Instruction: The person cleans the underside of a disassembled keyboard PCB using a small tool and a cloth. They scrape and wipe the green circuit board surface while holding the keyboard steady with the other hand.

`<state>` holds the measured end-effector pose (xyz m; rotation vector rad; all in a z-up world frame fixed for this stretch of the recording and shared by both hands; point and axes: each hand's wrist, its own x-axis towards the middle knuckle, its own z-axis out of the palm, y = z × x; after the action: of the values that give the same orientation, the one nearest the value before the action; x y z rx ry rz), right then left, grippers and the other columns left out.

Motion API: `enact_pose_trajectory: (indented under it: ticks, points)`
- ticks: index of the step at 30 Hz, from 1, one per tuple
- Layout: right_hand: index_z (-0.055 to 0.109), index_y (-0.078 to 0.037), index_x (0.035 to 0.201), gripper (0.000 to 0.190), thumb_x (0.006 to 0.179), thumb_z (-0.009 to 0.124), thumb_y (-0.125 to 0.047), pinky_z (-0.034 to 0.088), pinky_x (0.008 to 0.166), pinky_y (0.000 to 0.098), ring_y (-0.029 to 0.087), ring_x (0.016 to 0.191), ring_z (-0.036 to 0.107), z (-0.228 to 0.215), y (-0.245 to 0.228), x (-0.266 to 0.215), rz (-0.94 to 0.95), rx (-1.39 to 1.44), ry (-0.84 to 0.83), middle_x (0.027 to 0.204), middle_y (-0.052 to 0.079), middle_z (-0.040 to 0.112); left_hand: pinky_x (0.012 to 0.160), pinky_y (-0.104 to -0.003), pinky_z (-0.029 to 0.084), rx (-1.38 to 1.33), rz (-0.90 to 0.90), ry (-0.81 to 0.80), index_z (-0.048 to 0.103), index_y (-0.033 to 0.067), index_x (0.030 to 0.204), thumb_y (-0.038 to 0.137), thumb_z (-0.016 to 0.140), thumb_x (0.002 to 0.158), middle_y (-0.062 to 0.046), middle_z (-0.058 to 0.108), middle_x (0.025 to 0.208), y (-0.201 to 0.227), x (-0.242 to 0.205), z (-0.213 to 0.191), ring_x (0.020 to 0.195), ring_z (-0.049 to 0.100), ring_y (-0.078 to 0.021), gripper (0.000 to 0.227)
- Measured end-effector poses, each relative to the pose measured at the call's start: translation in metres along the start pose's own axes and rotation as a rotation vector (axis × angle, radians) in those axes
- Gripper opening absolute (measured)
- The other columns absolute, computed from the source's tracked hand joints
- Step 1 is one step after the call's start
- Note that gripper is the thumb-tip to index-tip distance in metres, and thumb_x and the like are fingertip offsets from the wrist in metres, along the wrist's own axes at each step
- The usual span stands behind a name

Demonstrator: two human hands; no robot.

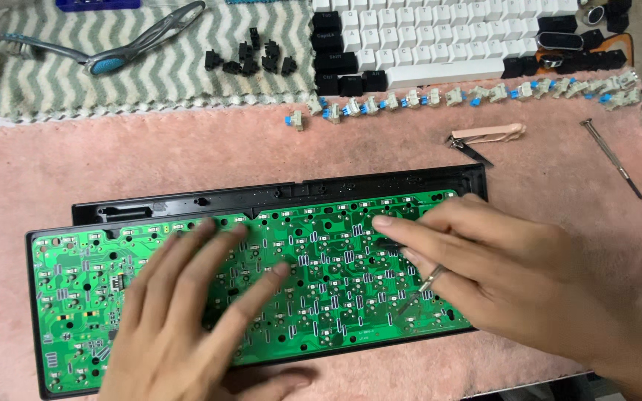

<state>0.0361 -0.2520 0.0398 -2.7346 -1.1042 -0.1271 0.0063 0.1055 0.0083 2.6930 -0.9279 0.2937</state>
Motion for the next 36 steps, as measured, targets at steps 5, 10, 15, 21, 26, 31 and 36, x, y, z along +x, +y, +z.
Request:
enact_pose_trajectory:
  ticks: [5, 10, 15, 21, 26, 31, 36]
  points:
    - [0.072, -0.005, 0.08, 0.035, 0.113, 0.073, 0.006, 0.06, 0.095, 0.0207, 0.022, 0.111, 0.077, -0.008, 0.005, 0.01, -0.215, -0.347, 0.031, 0.141, 0.011, 0.085, 0.139, -0.066, 0.035, 0.008, 0.03, -0.083, 0.052, 0.0297, 0.171, 0.105, 0.064, 0.083, -0.029, 0.045, 0.18, -0.016, 0.008, -0.004, 0.171, 0.043, -0.0525, 0.116]
    - [0.082, -0.009, 0.13, 0.025, 0.107, 0.074, -0.005, 0.059, 0.098, 0.0226, 0.01, 0.114, 0.072, -0.001, 0.011, 0.007, -0.175, -0.232, -0.044, 0.128, -0.003, 0.078, 0.141, -0.066, 0.028, 0.0, 0.031, -0.158, 0.046, 0.032, 0.176, 0.1, 0.065, 0.086, -0.026, 0.036, 0.185, -0.017, 0.015, -0.011, 0.174, 0.035, -0.0479, 0.114]
    - [0.089, -0.025, 0.137, 0.033, 0.11, 0.078, -0.01, 0.049, 0.073, 0.0231, 0.005, 0.099, 0.073, -0.014, 0.009, 0.006, 0.25, -0.027, 0.135, 0.115, -0.01, 0.08, 0.137, -0.065, 0.034, -0.03, 0.06, -0.164, 0.051, 0.0305, 0.173, 0.096, 0.073, 0.082, -0.022, 0.045, 0.176, -0.025, 0.021, -0.013, 0.164, 0.043, -0.0464, 0.114]
    - [0.089, -0.021, 0.133, 0.049, 0.108, 0.06, 0.009, 0.048, 0.076, 0.0377, 0.021, 0.098, 0.071, -0.033, 0.018, -0.011, 0.336, 0.022, 0.152, 0.128, 0.006, 0.078, 0.124, -0.069, 0.04, -0.148, 0.008, -0.185, 0.059, 0.0355, 0.168, 0.099, 0.083, 0.076, -0.019, 0.048, 0.171, -0.02, 0.028, -0.025, 0.158, 0.045, -0.0486, 0.115]
    - [0.072, 0.002, 0.116, 0.007, 0.112, 0.07, 0.007, 0.051, 0.075, 0.0274, 0.022, 0.108, 0.076, -0.031, 0.011, -0.016, 0.458, 0.312, 0.267, 0.117, 0.014, 0.08, 0.119, -0.066, 0.041, -0.19, 0.01, -0.235, 0.057, 0.0372, 0.171, 0.106, 0.09, 0.068, -0.019, 0.045, 0.173, -0.013, 0.024, -0.027, 0.158, 0.044, -0.0467, 0.128]
    - [0.091, -0.035, 0.116, 0.023, 0.101, 0.078, -0.024, 0.055, 0.087, 0.0248, 0.004, 0.107, 0.078, -0.026, 0.008, -0.026, 0.383, 0.117, 0.048, 0.118, -0.015, 0.085, 0.117, -0.064, 0.044, -0.174, 0.045, -0.208, 0.063, 0.0339, 0.164, 0.099, 0.086, 0.077, -0.022, 0.05, 0.168, -0.005, 0.025, -0.021, 0.156, 0.046, -0.0468, 0.111]
    - [0.078, -0.001, 0.12, 0.024, 0.105, 0.061, 0.005, 0.058, 0.106, 0.0276, 0.017, 0.117, 0.066, -0.016, 0.005, -0.01, -0.086, 0.117, -0.101, 0.12, 0.0, 0.073, 0.118, -0.066, 0.044, -0.208, 0.059, -0.196, 0.062, 0.0343, 0.165, 0.095, 0.086, 0.077, -0.022, 0.05, 0.17, -0.008, 0.022, -0.012, 0.155, 0.048, -0.0474, 0.11]
